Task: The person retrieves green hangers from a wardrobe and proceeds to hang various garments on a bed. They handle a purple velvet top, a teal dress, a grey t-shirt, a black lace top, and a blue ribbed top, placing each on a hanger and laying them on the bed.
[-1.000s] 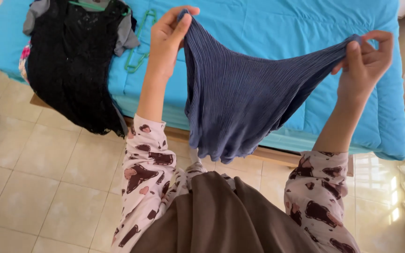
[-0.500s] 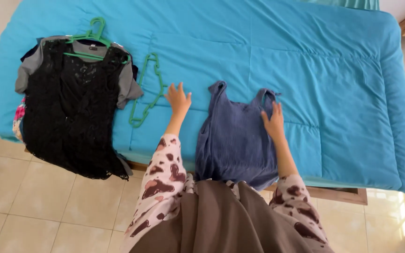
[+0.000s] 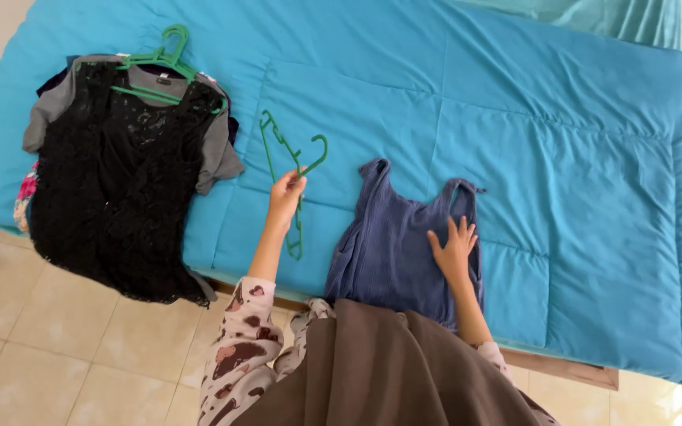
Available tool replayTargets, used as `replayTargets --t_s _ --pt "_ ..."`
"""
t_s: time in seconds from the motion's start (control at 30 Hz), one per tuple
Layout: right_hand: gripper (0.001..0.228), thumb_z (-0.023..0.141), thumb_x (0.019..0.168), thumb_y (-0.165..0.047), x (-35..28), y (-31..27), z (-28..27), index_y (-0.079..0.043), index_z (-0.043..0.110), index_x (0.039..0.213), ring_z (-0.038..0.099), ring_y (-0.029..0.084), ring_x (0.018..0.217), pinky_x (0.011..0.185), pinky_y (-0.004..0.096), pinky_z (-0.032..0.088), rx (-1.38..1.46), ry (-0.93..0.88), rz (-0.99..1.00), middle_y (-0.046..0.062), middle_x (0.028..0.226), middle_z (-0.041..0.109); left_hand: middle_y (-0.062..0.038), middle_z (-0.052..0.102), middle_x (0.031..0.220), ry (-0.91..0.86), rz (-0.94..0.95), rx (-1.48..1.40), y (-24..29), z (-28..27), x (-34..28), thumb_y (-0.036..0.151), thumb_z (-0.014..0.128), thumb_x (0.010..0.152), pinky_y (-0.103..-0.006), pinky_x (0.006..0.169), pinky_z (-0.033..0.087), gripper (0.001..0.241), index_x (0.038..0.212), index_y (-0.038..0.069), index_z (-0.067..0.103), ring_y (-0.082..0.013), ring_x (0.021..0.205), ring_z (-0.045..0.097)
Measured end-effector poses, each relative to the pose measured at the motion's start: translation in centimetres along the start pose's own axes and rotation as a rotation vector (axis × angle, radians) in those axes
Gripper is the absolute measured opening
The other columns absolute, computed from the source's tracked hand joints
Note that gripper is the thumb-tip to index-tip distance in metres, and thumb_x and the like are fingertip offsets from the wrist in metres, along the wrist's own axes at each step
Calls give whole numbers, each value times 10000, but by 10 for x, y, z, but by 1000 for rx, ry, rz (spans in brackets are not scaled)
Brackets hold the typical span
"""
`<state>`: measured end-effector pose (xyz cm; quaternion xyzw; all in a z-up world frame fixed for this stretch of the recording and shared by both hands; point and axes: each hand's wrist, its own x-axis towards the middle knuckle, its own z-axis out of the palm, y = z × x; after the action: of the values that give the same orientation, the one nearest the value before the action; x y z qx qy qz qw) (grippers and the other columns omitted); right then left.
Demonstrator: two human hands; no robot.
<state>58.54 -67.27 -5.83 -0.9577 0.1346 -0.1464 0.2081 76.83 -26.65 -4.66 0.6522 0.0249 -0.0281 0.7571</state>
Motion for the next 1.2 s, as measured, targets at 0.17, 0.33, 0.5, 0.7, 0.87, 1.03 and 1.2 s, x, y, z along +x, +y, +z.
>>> replayTargets --t_s 0.17,0.33,0.5,0.7,0.87,1.03,1.2 --pt "680 737 896 -371 11 -100 -74 -63 517 1460 372 388 1514 1251 563 177 430 -191 -327 194 1579 469 -24 712 1032 -189 -21 -378 67 124 -37 108 769 920 -276 822 569 318 1216 13 698 -108 905 671" --pt "416 631 1041 -274 13 -113 -80 -28 561 1369 450 291 1485 1220 463 354 1047 -574 -229 189 1612 445 -46 734 963 -227 19 -396 57 215 -47 149 762 937 -273 811 567 327 1217 -2 692 -119 863 702" --pt "463 658 923 -108 17 -79 -72 -42 438 1325 626 237 1208 970 381 550 1148 -484 4 142 1499 483 -70 740 977 -356 117 -207 36 242 -54 167 811 923 -298 806 592 311 1122 -20 663 -129 917 737" --pt "200 531 1056 -92 -2 -56 -52 22 526 1220 749 254 960 745 336 603 1046 -253 228 177 1169 746 -85 752 1034 -496 486 306 48 220 -60 240 820 909 -308 807 591 340 1173 48 728 -180 903 741" --pt "179 487 1075 -110 11 -22 -89 4 439 1204 772 279 914 720 333 619 1113 14 293 203 1175 706 -80 742 934 -204 276 327 41 192 -30 282 763 961 -329 749 586 278 1107 47 737 -202 812 733" --pt "184 517 1070 -102 14 18 -120 22 470 1198 762 293 941 792 370 629 1067 -2 290 208 1154 714 -152 716 928 25 511 1027 -1 185 0 337 849 772 -483 734 507 419 996 5 726 -347 844 681" --pt "199 559 1040 -58 7 50 -143 49 568 1207 756 268 920 842 374 604 872 -169 294 200 1034 761 -107 750 1154 -77 233 372 -41 182 11 211 683 984 -319 988 552 243 1149 35 714 -209 1085 722"
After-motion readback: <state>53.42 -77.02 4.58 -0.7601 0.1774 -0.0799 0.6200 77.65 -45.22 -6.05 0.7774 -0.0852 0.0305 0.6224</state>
